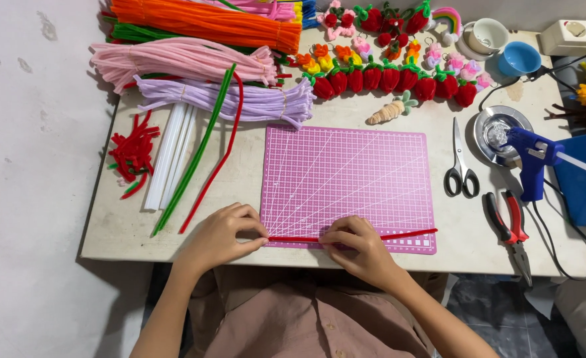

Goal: Creating a cherry-shaped craft by rolling a red pipe cleaner into a spiral, cutting it to size, and securing it with hot glue.

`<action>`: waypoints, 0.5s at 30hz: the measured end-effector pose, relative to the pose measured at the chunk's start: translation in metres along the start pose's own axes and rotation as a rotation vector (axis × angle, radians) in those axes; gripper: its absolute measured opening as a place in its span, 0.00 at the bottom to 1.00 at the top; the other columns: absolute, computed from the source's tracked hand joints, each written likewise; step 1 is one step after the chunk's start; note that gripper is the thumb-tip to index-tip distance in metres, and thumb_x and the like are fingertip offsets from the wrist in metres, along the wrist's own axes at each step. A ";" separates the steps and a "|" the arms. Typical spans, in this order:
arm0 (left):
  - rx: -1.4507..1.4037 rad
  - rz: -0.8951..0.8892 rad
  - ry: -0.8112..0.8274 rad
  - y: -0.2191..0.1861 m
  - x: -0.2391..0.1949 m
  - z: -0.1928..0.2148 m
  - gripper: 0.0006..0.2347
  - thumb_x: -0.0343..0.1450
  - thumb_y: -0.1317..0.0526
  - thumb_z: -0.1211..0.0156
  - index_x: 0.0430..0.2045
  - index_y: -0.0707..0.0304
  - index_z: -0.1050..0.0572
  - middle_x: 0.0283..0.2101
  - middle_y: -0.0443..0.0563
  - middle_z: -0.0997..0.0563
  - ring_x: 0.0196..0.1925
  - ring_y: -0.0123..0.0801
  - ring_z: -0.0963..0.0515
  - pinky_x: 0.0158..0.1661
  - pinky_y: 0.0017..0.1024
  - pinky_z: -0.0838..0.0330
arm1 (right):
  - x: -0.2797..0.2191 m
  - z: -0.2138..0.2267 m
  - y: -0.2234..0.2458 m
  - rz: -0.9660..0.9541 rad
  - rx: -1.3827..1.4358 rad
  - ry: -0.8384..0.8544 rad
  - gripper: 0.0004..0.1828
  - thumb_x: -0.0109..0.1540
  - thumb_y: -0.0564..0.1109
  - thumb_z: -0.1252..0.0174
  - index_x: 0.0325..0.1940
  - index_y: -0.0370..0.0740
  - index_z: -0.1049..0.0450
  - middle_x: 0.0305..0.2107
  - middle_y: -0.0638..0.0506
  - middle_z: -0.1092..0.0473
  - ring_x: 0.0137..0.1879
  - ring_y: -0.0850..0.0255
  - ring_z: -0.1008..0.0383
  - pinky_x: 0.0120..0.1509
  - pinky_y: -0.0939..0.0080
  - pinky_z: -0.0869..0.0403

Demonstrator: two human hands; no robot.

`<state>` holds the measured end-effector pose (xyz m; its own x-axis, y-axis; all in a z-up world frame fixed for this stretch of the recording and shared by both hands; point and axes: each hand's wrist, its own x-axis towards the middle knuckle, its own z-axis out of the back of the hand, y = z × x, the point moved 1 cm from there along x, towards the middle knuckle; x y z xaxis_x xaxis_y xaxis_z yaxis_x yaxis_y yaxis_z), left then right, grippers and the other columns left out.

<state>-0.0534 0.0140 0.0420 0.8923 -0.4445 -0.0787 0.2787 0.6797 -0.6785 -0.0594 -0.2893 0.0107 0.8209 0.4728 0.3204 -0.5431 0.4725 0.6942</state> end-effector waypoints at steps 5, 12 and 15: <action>0.014 -0.004 -0.007 0.001 -0.001 -0.002 0.04 0.65 0.56 0.31 0.27 0.49 0.15 0.35 0.43 0.18 0.40 0.34 0.20 0.48 0.34 0.25 | -0.006 -0.002 -0.007 0.041 -0.047 -0.023 0.06 0.56 0.43 0.32 0.37 0.51 0.17 0.36 0.56 0.25 0.40 0.59 0.26 0.48 0.58 0.29; 0.021 -0.013 -0.011 0.000 -0.001 -0.002 0.04 0.65 0.56 0.31 0.27 0.50 0.15 0.35 0.44 0.18 0.40 0.36 0.20 0.47 0.35 0.25 | -0.004 -0.002 -0.002 0.071 -0.058 0.006 0.05 0.58 0.44 0.36 0.37 0.49 0.18 0.32 0.54 0.24 0.39 0.57 0.26 0.47 0.59 0.31; 0.015 -0.016 -0.010 0.000 -0.001 -0.001 0.04 0.65 0.56 0.32 0.27 0.50 0.15 0.35 0.46 0.18 0.40 0.37 0.20 0.47 0.35 0.25 | -0.004 -0.003 -0.001 0.082 -0.085 0.007 0.04 0.58 0.44 0.36 0.36 0.50 0.18 0.31 0.55 0.24 0.39 0.57 0.27 0.47 0.59 0.32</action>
<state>-0.0544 0.0136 0.0416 0.8911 -0.4498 -0.0601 0.2987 0.6811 -0.6685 -0.0628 -0.2895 0.0064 0.7717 0.5180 0.3690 -0.6219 0.4932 0.6082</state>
